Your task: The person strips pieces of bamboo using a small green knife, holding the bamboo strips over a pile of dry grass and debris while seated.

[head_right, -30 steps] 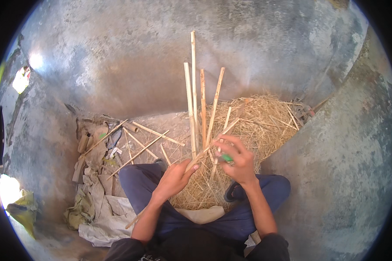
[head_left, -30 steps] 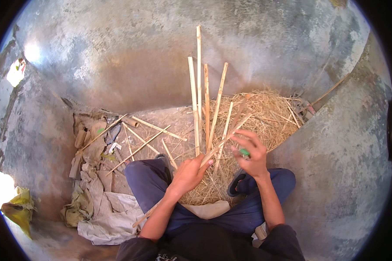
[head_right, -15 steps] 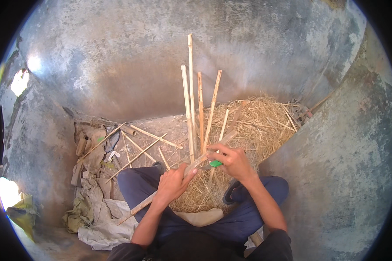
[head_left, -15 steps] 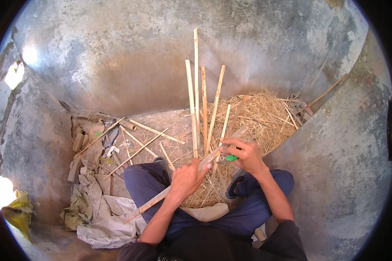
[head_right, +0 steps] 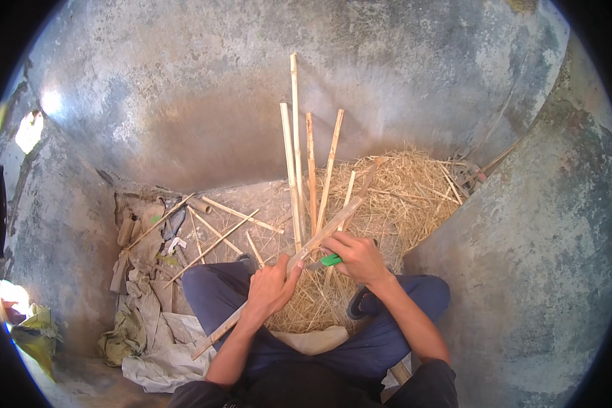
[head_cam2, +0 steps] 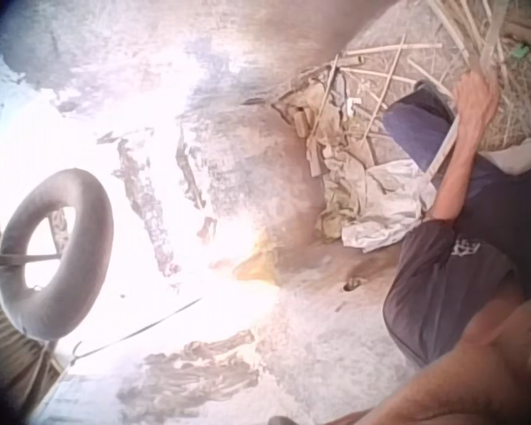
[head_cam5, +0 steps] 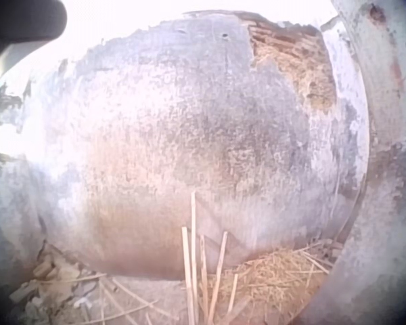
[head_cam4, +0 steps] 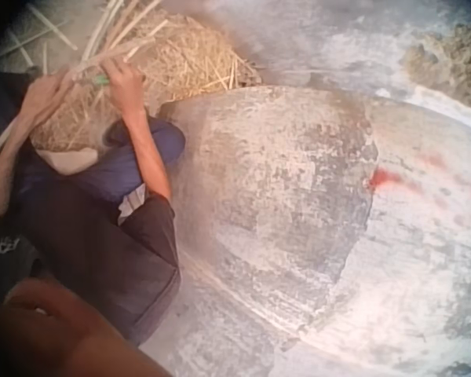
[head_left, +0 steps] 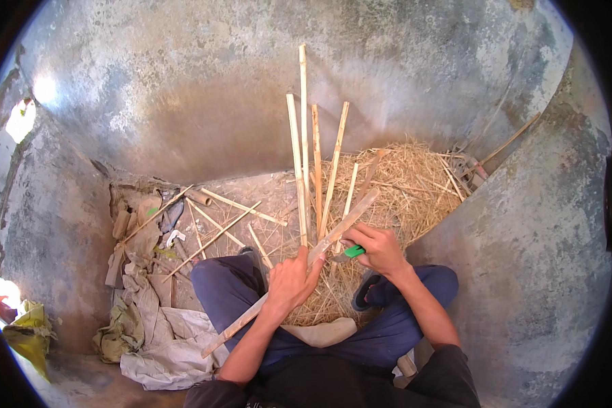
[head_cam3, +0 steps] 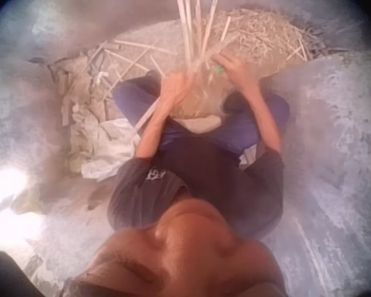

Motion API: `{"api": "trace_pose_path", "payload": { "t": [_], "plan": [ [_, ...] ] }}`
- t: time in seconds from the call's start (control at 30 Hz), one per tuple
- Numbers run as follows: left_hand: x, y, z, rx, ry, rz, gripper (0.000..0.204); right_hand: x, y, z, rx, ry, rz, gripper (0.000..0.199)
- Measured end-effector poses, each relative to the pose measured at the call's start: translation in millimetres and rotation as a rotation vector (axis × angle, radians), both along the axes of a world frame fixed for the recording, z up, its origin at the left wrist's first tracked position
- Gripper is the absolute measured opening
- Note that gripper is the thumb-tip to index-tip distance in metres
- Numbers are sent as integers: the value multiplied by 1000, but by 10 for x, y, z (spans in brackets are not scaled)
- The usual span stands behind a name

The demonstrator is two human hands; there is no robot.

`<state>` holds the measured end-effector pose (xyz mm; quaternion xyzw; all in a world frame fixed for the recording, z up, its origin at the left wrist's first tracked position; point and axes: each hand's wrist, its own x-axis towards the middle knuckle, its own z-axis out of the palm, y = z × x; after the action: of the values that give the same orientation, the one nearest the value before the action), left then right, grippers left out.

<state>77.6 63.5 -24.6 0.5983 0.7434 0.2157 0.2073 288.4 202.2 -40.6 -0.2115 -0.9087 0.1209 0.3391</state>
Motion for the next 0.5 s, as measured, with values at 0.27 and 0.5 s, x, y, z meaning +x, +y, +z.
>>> {"api": "trace_pose_path", "payload": {
  "t": [0.27,0.5],
  "plan": [
    [-22,16,-64,-24,2,19,49,-29,-15,41,-332,-160,-3,14],
    [-3,-7,-29,-49,-34,-40,50,67,230,-74,-901,-18,356,12]
  ]
}}
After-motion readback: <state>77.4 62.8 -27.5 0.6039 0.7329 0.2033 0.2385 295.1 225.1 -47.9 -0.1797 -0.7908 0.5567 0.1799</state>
